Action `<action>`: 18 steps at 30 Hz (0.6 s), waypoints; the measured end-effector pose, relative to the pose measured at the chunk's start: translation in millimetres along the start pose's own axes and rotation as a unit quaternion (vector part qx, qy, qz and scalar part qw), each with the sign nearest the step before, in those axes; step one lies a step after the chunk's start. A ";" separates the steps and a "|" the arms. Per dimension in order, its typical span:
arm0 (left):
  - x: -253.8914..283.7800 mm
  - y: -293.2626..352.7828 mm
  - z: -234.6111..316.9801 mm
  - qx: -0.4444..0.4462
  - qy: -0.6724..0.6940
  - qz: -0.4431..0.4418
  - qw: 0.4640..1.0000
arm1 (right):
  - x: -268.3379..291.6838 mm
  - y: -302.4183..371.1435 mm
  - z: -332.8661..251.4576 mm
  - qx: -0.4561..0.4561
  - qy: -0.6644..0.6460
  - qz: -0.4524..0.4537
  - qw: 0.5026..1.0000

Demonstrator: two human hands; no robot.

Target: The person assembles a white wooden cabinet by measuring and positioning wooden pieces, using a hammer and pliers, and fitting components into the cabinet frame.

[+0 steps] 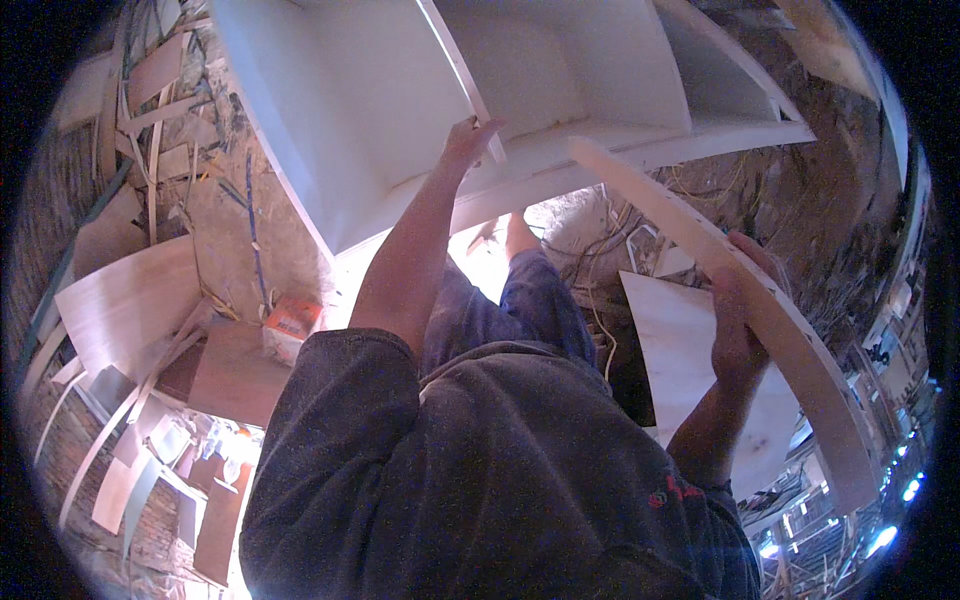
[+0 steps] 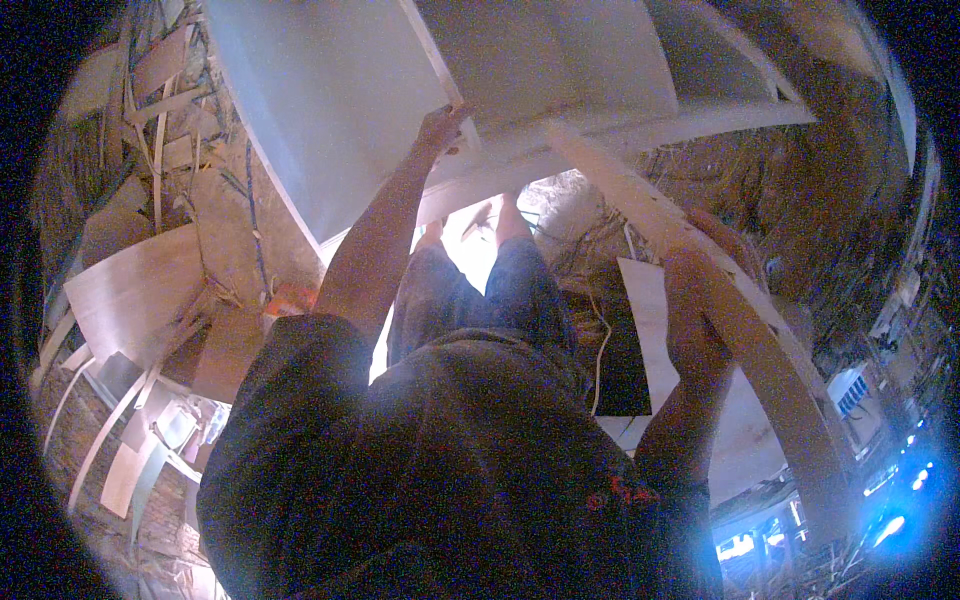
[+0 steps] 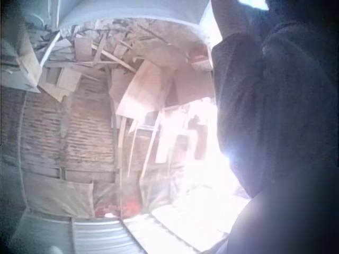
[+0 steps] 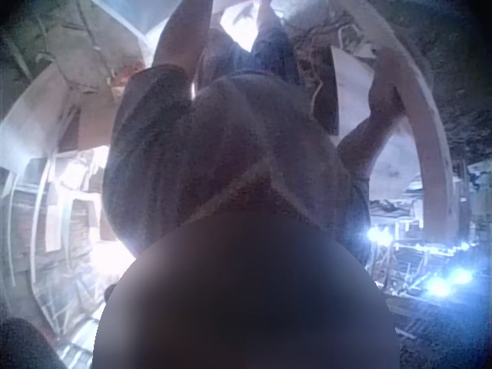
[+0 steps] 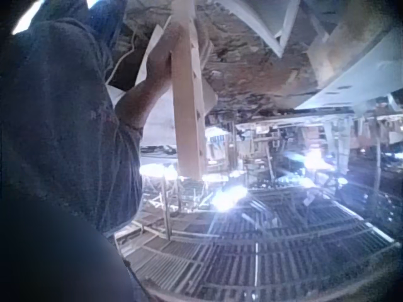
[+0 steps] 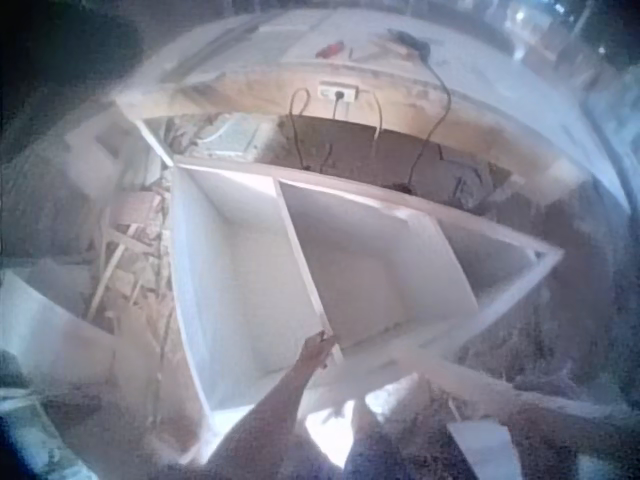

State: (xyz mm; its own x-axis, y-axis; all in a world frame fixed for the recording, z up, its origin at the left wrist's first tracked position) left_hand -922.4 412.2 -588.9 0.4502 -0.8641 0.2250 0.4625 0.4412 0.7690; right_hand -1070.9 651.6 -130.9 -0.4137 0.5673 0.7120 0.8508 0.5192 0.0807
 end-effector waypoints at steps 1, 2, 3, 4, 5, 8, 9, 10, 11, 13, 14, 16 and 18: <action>-5.3 -1.1 -11.0 0.029 -0.009 -0.019 0.999 | -3.8 0.8 -7.3 0.037 0.050 -0.011 0.998; -10.3 -2.9 -16.3 0.055 -0.018 -0.040 0.998 | -8.5 1.4 -14.1 0.075 0.099 -0.020 0.992; -15.0 -4.2 -21.6 0.081 -0.028 -0.059 0.995 | -14.3 2.3 -18.2 0.095 0.104 -0.027 0.990; -19.2 -5.0 -24.9 0.096 -0.020 -0.060 0.993 | -21.8 3.7 -22.7 0.117 0.108 -0.035 0.987; -23.7 -5.3 -31.0 0.112 -0.010 -0.059 0.992 | -31.0 3.9 -29.7 0.141 0.112 -0.046 0.983; -22.2 4.5 -28.2 0.135 0.007 -0.048 0.990 | -65.2 0.8 -38.6 0.137 0.114 -0.076 0.981; -21.0 7.9 -25.4 0.138 0.014 -0.044 0.989 | -78.8 -0.3 -40.8 0.158 0.106 -0.082 0.978; -22.1 7.3 -27.6 0.135 0.015 -0.046 0.990 | -92.9 -2.2 -39.5 0.180 0.096 -0.089 0.975; -19.5 6.4 -34.1 0.135 0.022 -0.042 0.990 | -107.5 -5.9 -37.7 0.207 0.084 -0.103 0.969; -24.4 6.0 -26.8 0.132 0.022 -0.045 0.990 | -152.6 -6.9 11.6 0.139 0.136 -0.174 0.965; -21.8 8.9 -26.0 0.142 0.023 -0.026 0.989 | -184.5 -9.2 40.0 0.160 0.174 -0.218 0.947; -19.7 10.0 -23.7 0.138 0.041 -0.005 0.990 | -236.2 -17.1 88.7 0.157 0.160 -0.247 0.943; -23.5 10.1 -28.4 0.112 0.062 -0.001 0.992 | -281.2 -25.4 130.6 0.218 0.155 -0.229 0.936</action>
State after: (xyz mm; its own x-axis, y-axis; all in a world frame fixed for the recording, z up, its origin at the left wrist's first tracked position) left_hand -906.6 443.9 -603.3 0.5458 -0.8227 0.1591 0.2887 0.3629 0.8860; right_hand -1018.4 562.3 -424.2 -0.5314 0.0451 0.8459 0.3667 0.9124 0.1818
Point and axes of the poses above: each hand's wrist, its own y-axis away from the middle knuckle, its own x-axis out of the back of the hand, z = x × y, the point moved 9 cm from there along -y, towards the middle knuckle, and after that the axes turned 2 degrees about z, right-handed, at the moved point
